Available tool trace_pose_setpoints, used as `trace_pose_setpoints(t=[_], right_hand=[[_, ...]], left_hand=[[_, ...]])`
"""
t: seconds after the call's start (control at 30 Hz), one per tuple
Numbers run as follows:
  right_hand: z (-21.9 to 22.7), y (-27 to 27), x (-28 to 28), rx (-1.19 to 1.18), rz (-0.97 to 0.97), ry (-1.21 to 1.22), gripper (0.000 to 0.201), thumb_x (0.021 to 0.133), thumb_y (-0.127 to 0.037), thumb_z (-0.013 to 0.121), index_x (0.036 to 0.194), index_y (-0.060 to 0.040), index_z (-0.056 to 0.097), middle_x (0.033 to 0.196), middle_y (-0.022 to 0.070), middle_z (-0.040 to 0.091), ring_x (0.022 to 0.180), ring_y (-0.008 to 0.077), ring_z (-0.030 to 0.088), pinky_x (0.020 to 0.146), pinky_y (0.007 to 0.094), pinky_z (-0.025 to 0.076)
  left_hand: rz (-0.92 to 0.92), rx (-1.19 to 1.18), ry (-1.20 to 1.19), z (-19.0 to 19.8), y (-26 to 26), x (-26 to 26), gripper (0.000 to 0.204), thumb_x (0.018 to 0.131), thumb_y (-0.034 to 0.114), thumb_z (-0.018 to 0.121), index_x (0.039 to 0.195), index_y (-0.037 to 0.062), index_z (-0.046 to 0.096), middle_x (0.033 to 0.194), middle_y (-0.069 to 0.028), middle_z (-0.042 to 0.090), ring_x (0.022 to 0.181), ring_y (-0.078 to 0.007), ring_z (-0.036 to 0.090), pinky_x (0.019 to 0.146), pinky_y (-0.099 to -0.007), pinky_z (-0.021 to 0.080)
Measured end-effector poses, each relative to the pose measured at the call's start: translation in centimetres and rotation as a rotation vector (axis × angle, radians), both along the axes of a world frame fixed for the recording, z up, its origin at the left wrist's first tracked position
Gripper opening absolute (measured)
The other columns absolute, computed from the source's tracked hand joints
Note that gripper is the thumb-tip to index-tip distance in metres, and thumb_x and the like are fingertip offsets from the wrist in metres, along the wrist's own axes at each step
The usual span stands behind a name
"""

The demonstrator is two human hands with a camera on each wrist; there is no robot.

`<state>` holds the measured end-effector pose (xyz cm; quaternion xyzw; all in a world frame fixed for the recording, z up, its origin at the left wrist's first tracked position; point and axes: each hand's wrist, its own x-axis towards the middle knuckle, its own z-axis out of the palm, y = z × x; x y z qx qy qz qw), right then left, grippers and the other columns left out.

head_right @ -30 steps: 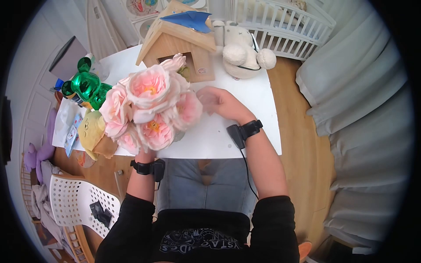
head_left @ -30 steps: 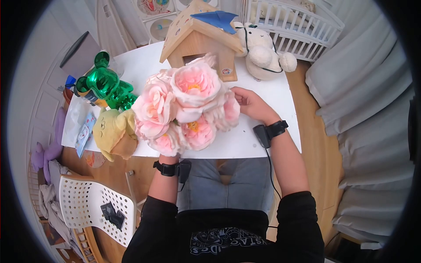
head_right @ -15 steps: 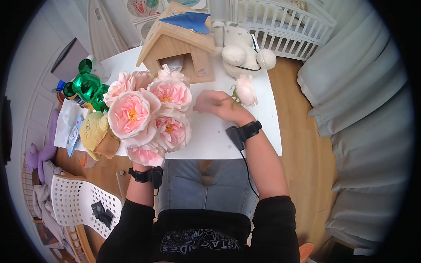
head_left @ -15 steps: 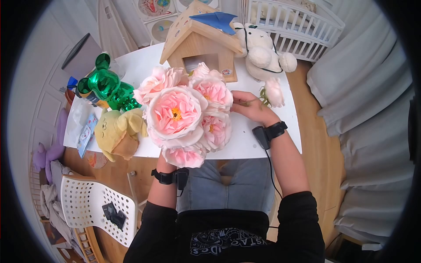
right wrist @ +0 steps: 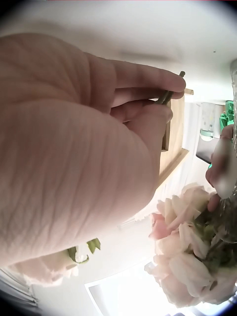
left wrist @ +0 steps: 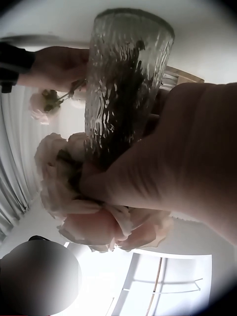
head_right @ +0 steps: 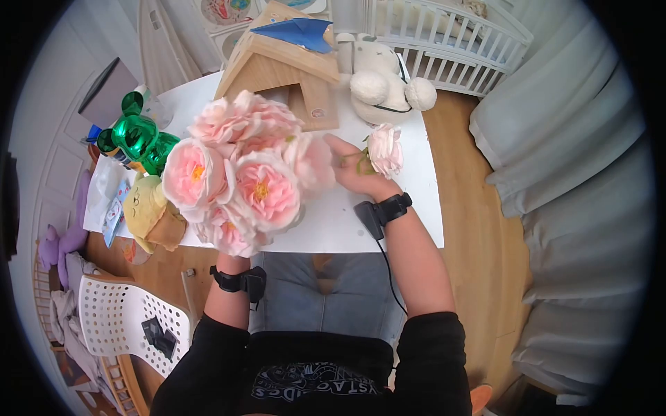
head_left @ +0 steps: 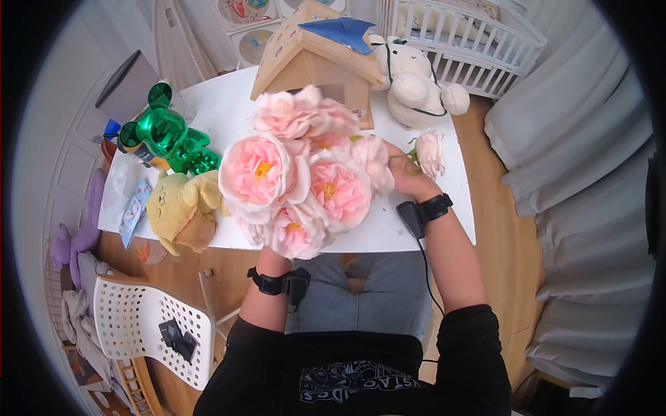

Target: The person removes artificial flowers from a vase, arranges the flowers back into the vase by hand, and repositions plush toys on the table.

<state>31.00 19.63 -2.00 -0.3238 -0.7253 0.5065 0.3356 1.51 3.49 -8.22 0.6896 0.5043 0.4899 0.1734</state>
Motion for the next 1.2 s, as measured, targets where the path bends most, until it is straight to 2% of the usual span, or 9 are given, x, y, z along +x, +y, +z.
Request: trace_pose_setpoints(t=[0.1, 0.27, 0.33, 0.4, 0.7, 0.93, 1.1, 1.17, 1.2], right_hand=[[3.0, 0.1, 0.1, 0.096, 0.063, -0.211, 0.059, 0.097, 0.000, 0.065, 0.155, -0.0030, 0.056, 0.145, 0.0174, 0.068, 0.132, 0.0206, 0.064, 0.112, 0.0336, 0.049], [5.6, -1.3, 0.0, -0.109, 0.162, -0.012, 0.062, 0.097, -0.001, 0.068, 0.157, -0.0025, 0.053, 0.148, 0.0176, 0.066, 0.136, 0.0208, 0.062, 0.115, 0.0343, 0.047], [5.1, -1.7, 0.1, -0.116, 0.121, -0.005, 0.062, 0.097, -0.003, 0.071, 0.156, -0.0019, 0.053, 0.147, 0.0169, 0.067, 0.135, 0.0209, 0.062, 0.115, 0.0347, 0.047], [3.6, -1.5, 0.3, 0.275, 0.066, -0.037, 0.062, 0.096, -0.007, 0.075, 0.154, -0.0009, 0.054, 0.146, 0.0154, 0.068, 0.131, 0.0205, 0.063, 0.114, 0.0353, 0.048], [3.4, -0.9, 0.8, 0.086, 0.037, -0.100, 0.052, 0.095, -0.016, 0.079, 0.143, -0.0025, 0.063, 0.131, 0.0145, 0.075, 0.116, 0.0275, 0.069, 0.105, 0.0394, 0.053], [1.6, -0.3, 0.8, 0.266, 0.054, -0.094, 0.046, 0.096, -0.019, 0.078, 0.137, -0.0040, 0.067, 0.130, 0.0135, 0.075, 0.114, 0.0247, 0.070, 0.103, 0.0385, 0.055], [3.0, -0.6, 0.8, -0.108, 0.057, -0.008, 0.040, 0.098, -0.022, 0.077, 0.134, -0.0049, 0.070, 0.126, 0.0089, 0.077, 0.113, 0.0184, 0.070, 0.103, 0.0355, 0.055], [4.0, -1.5, 0.5, -0.087, 0.035, 0.018, 0.039, 0.099, -0.022, 0.077, 0.133, -0.0049, 0.071, 0.125, 0.0083, 0.077, 0.113, 0.0175, 0.071, 0.103, 0.0351, 0.055], [4.3, -1.9, 0.4, -0.065, 0.014, 0.038, 0.037, 0.100, -0.023, 0.077, 0.132, -0.0050, 0.071, 0.123, 0.0078, 0.078, 0.112, 0.0165, 0.071, 0.103, 0.0348, 0.055]], left_hand=[[-0.010, 0.016, 0.036, 1.0, 1.3, 0.6, 0.060, 0.100, 0.031, 0.073, 0.152, 0.0065, 0.056, 0.152, -0.0167, 0.059, 0.143, -0.0339, 0.054, 0.123, -0.0458, 0.041], [-0.027, 0.043, 0.092, 2.3, 1.9, 1.2, 0.059, 0.100, 0.030, 0.073, 0.151, 0.0063, 0.056, 0.151, -0.0168, 0.060, 0.142, -0.0336, 0.055, 0.123, -0.0451, 0.042], [-0.034, 0.051, 0.112, 2.3, 1.2, 1.5, 0.058, 0.100, 0.030, 0.073, 0.150, 0.0062, 0.056, 0.150, -0.0168, 0.060, 0.142, -0.0335, 0.055, 0.123, -0.0449, 0.042], [-0.042, 0.060, 0.133, 2.0, -1.3, 2.0, 0.058, 0.100, 0.029, 0.074, 0.150, 0.0061, 0.057, 0.150, -0.0168, 0.060, 0.142, -0.0333, 0.056, 0.123, -0.0446, 0.042], [-0.086, 0.091, 0.233, 3.5, -2.4, 2.9, 0.056, 0.099, 0.027, 0.074, 0.149, 0.0057, 0.058, 0.149, -0.0170, 0.062, 0.141, -0.0328, 0.057, 0.122, -0.0435, 0.043], [-0.115, 0.118, 0.322, 6.0, 0.5, 2.6, 0.055, 0.099, 0.025, 0.075, 0.147, 0.0054, 0.059, 0.147, -0.0170, 0.063, 0.140, -0.0324, 0.058, 0.122, -0.0426, 0.044], [-0.131, 0.138, 0.383, 8.3, -2.5, 3.0, 0.054, 0.099, 0.024, 0.075, 0.147, 0.0053, 0.059, 0.147, -0.0171, 0.063, 0.140, -0.0321, 0.058, 0.122, -0.0421, 0.044], [0.045, -0.017, 0.309, 12.3, -4.5, 4.9, 0.040, 0.087, 0.008, 0.081, 0.126, 0.0020, 0.072, 0.119, -0.0161, 0.073, 0.112, -0.0339, 0.070, 0.101, -0.0409, 0.055], [0.042, -0.021, 0.312, 13.9, -5.6, 5.1, 0.040, 0.087, 0.008, 0.081, 0.126, 0.0020, 0.072, 0.119, -0.0161, 0.073, 0.112, -0.0339, 0.070, 0.101, -0.0409, 0.055]])
